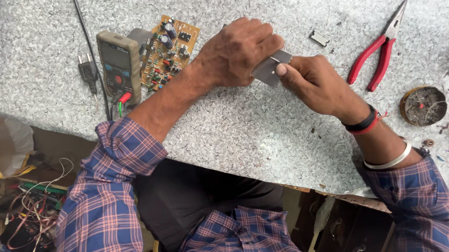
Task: The person assembles a small aluminum enclosure on a workbench, aligning its side panel and threading small screws into the corner holes by hand. They rotate the enclosure to reach each side, press the panel into place, and use pliers to tighten a screw at the end.
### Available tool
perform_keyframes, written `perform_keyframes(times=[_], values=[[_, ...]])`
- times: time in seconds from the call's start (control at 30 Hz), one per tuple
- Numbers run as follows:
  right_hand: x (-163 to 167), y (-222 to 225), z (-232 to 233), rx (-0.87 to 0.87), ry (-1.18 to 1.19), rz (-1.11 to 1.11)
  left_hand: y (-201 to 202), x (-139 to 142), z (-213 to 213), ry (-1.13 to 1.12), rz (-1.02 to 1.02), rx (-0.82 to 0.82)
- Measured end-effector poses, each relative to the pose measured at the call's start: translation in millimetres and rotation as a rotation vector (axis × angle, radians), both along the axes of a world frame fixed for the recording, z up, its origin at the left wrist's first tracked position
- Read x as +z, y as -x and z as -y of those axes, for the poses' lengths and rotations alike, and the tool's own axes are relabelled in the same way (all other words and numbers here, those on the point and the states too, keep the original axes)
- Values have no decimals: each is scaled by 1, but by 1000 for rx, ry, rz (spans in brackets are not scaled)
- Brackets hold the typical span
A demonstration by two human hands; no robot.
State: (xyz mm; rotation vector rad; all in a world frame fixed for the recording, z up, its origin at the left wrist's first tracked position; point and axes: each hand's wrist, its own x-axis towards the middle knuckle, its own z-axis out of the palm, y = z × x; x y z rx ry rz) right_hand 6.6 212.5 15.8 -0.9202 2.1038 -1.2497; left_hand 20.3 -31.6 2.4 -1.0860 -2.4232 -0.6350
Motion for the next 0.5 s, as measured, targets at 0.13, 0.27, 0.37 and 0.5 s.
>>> perform_keyframes(times=[0.13, 0.27, 0.37, 0.5], values=[[-1, 7, -1, 39, 91, -182, 1, -2, -4, -108, -3, 31], [3, 12, 4, 106, 188, -264, 2, 1, 2, -98, -70, 76], [5, 10, 10, 81, 186, -239, 2, 5, 4, -81, -110, 103], [6, 10, 10, 41, 171, -341, 0, 8, 7, -93, -106, 124]])
